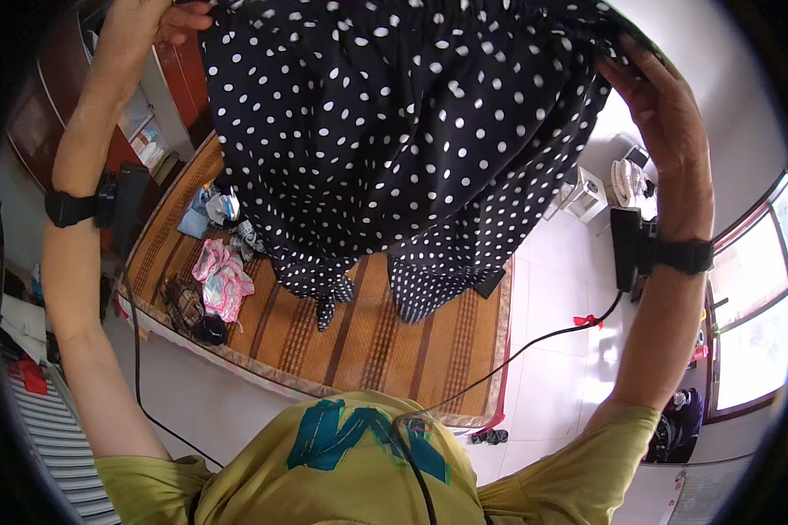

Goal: The person folds a pair of black polka-dotted pants and a striped fabric item on a bed by hand, smoothing the materials and folding them into neat rectangles.

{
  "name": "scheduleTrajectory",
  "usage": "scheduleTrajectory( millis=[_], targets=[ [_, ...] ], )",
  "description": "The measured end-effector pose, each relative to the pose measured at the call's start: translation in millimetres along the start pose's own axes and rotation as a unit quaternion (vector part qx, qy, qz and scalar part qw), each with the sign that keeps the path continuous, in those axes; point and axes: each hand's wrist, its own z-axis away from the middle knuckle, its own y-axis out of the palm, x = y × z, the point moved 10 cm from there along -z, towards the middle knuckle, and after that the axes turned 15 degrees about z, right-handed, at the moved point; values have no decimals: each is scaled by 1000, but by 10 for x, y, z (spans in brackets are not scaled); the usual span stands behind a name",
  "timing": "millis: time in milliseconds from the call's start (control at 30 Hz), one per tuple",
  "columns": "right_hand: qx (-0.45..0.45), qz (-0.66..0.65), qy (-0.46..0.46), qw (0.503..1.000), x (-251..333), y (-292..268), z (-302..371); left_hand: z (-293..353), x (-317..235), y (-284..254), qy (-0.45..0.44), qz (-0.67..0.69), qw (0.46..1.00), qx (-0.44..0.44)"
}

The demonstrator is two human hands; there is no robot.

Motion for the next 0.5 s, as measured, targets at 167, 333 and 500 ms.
scheduleTrajectory(
  millis=[167, 333, 500],
  targets=[
    [154, 363, -49, 917, 148, 211, -7, 25, -111, 121, -56, -155, 984, 73],
    [139, 356, -80, 920, 333, -48, -106, -86, -200, 57, -49, -248, 947, 196],
    [106, 335, -89, 932, 322, -306, -282, -72, -286, -322, -74, -186, 970, 135]
  ],
)
